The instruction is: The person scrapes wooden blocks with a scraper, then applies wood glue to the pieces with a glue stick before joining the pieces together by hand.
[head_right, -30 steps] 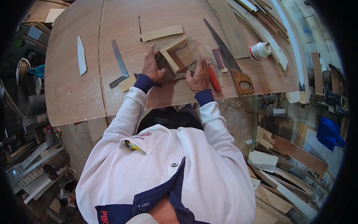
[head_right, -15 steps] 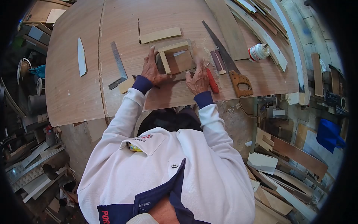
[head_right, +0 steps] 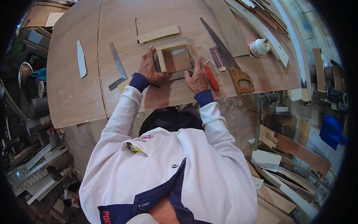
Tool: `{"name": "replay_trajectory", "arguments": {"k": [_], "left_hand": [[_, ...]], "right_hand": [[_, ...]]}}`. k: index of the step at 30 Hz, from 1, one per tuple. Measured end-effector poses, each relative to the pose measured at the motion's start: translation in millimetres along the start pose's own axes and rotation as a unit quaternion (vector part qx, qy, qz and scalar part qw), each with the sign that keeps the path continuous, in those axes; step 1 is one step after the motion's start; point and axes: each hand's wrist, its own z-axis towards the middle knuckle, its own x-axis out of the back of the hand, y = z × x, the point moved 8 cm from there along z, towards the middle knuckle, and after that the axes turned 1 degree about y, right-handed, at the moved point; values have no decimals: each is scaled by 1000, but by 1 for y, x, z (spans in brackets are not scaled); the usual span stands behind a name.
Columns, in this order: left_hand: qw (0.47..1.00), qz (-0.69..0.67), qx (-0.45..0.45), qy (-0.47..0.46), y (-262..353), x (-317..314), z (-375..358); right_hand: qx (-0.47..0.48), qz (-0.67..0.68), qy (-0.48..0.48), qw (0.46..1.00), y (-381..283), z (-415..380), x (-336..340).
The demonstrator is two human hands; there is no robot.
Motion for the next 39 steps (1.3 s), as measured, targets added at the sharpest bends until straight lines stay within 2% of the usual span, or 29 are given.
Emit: {"name": "replay_trajectory", "arguments": {"k": [11,31,34,36,39], "left_hand": [[1000,2,-4,10,7,8,0],[999,23,23,-34,5,2,0],[1000,-10,1,-4,-2,0,0],[1000,-5,5,-10,-2,0,1],[1000,2,9,-23,-2,0,0]], "right_hand": [[-9,6,-7,1000,7,-1,-3],[-13,11,-3,1000,4,4,0],[-23,25,19,999,-2,12,6],[11,20,61,998,-18,24,14],[35,-17,60,997,-43,46,12]]}}
